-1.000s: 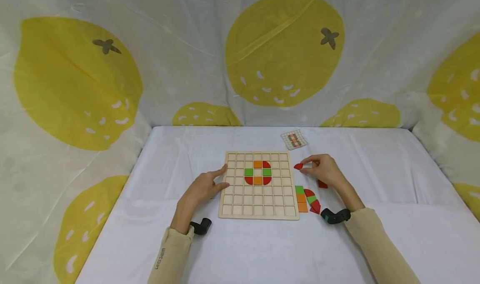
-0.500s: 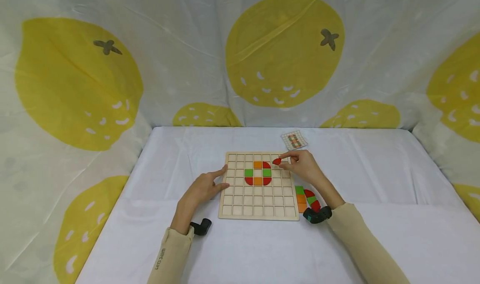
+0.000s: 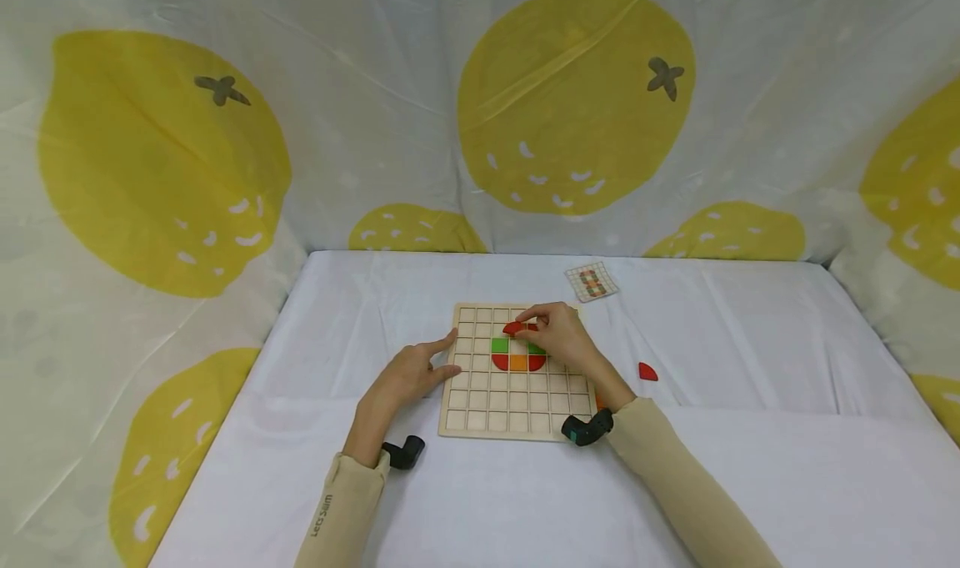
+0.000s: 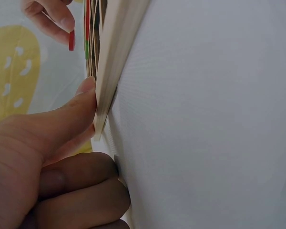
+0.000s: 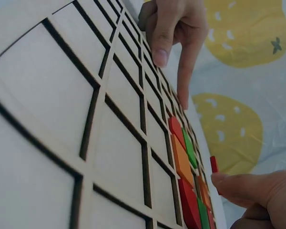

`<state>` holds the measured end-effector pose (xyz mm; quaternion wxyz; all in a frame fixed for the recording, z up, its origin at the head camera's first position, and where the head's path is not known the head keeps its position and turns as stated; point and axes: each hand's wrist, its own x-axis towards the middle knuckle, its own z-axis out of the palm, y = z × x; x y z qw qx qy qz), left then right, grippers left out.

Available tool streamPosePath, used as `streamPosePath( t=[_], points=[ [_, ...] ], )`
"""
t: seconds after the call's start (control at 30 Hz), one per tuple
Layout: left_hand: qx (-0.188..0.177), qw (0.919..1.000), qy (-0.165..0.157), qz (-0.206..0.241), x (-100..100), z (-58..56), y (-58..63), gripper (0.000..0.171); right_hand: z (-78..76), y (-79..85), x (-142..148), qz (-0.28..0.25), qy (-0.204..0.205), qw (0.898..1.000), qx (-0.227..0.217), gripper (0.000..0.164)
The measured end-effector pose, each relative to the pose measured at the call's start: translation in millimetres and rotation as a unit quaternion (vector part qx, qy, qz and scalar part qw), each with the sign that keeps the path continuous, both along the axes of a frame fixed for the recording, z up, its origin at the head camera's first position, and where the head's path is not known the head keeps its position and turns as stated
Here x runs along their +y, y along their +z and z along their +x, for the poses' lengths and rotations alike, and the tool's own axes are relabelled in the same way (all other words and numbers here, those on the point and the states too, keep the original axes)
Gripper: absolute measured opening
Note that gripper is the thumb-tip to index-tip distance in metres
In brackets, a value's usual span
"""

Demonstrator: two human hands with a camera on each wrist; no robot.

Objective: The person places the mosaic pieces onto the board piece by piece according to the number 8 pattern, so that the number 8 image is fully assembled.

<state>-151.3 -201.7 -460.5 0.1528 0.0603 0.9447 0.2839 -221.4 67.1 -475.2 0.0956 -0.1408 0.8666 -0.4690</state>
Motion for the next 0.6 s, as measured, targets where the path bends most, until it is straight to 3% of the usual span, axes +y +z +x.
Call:
streamPosePath(
  t=[0.27, 0.6],
  points=[
    [-0.003, 1.0000, 0.001, -0.002, 0, -0.3, 0.6, 0.071, 1.3, -2.4, -14, 0.008, -0.016, 1.000, 0.006, 0.028],
    [-0.001, 1.0000, 0.001, 0.005, 0, -0.7, 0.8, 0.071, 1.2, -6.2, -14, 0.001, -0.007, 1.000, 0.009, 0.028]
  ],
)
